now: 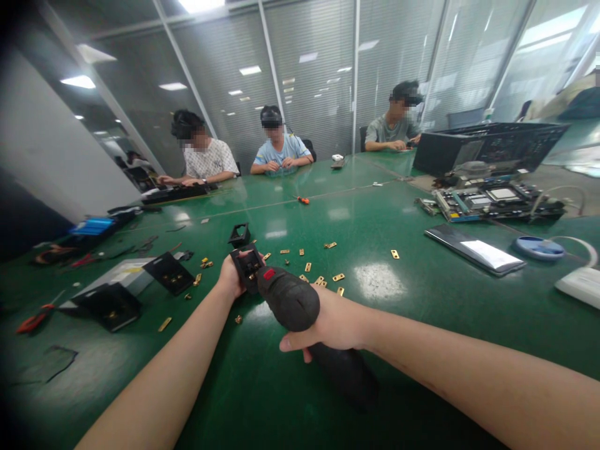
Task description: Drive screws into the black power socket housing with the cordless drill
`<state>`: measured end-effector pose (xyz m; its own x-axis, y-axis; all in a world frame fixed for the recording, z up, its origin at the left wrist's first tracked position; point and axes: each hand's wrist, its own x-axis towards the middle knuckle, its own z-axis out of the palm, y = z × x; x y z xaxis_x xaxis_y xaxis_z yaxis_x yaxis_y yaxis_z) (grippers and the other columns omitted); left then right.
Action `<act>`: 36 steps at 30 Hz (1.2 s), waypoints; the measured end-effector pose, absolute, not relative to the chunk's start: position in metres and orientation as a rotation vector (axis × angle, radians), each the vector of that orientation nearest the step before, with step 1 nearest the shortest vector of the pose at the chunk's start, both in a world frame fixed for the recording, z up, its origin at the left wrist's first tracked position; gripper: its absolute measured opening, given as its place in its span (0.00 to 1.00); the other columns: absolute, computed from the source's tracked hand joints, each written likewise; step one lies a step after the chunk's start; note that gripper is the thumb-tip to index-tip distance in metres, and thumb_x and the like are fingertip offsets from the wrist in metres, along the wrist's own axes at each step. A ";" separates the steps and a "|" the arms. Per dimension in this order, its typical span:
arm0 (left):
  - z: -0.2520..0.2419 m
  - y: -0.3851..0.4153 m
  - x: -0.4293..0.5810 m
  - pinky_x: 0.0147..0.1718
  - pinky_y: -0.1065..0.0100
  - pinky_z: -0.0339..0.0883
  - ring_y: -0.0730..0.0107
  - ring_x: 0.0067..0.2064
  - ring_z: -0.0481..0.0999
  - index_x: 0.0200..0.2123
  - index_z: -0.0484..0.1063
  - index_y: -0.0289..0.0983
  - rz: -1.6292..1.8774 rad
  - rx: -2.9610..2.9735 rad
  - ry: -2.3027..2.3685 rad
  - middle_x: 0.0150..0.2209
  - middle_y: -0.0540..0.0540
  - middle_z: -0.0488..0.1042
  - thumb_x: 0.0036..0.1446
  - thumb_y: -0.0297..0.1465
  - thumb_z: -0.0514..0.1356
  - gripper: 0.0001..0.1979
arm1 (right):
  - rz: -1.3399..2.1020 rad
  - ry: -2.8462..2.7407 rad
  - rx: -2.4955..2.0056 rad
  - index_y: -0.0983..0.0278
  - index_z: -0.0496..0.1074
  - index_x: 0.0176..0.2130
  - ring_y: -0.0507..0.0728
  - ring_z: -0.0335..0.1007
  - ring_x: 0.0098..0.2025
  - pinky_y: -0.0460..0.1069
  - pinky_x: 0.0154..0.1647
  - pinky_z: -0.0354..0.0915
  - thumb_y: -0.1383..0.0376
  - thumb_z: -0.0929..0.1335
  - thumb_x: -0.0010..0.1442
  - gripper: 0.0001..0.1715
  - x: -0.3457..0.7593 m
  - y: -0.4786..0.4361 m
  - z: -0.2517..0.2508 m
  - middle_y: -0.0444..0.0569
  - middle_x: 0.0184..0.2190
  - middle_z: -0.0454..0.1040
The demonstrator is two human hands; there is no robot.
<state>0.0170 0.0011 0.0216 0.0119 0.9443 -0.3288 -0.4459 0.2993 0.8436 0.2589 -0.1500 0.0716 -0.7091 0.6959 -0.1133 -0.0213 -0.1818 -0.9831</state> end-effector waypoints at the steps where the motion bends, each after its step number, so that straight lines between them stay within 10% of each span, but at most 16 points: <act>1: 0.022 0.001 0.017 0.24 0.62 0.72 0.58 0.25 0.77 0.36 0.75 0.30 1.196 0.607 1.051 0.24 0.39 0.77 0.52 0.34 0.52 0.16 | 1.947 -1.609 -0.783 0.65 0.66 0.33 0.49 0.70 0.20 0.44 0.21 0.65 0.67 0.78 0.45 0.20 0.259 -0.150 0.072 0.38 0.24 0.68; 13: 0.028 -0.004 0.022 0.24 0.62 0.72 0.59 0.25 0.77 0.37 0.75 0.30 1.213 0.581 1.053 0.25 0.39 0.77 0.52 0.33 0.53 0.16 | 1.410 -1.799 -1.125 0.64 0.68 0.40 0.59 0.71 0.39 0.55 0.43 0.67 0.65 0.78 0.42 0.26 0.257 -0.161 0.095 0.48 0.37 0.74; 21: 0.018 0.002 0.014 0.25 0.61 0.72 0.58 0.24 0.77 0.37 0.74 0.31 1.201 0.574 1.045 0.23 0.40 0.76 0.52 0.35 0.55 0.15 | 1.885 -1.478 -0.970 0.62 0.65 0.49 0.51 0.74 0.27 0.50 0.31 0.69 0.73 0.75 0.41 0.35 0.257 -0.160 0.087 0.49 0.45 0.74; 27: 0.018 0.000 0.015 0.24 0.62 0.71 0.59 0.25 0.77 0.36 0.74 0.30 1.193 0.594 1.041 0.24 0.39 0.77 0.54 0.35 0.53 0.16 | 1.824 -1.521 -1.021 0.65 0.66 0.35 0.47 0.70 0.22 0.45 0.26 0.63 0.70 0.73 0.44 0.18 0.257 -0.162 0.083 0.41 0.32 0.71; 36: 0.021 -0.002 0.018 0.25 0.62 0.71 0.60 0.24 0.76 0.33 0.73 0.31 1.206 0.597 1.022 0.25 0.39 0.76 0.54 0.35 0.52 0.15 | 1.739 -1.689 -1.052 0.63 0.63 0.36 0.51 0.70 0.23 0.45 0.25 0.63 0.71 0.72 0.47 0.17 0.254 -0.164 0.084 0.37 0.20 0.69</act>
<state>0.0180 -0.0022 0.0207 0.0209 0.9476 -0.3189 -0.4694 0.2909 0.8337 0.2544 -0.1644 0.0843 -0.5805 0.7928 -0.1859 0.1631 -0.1105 -0.9804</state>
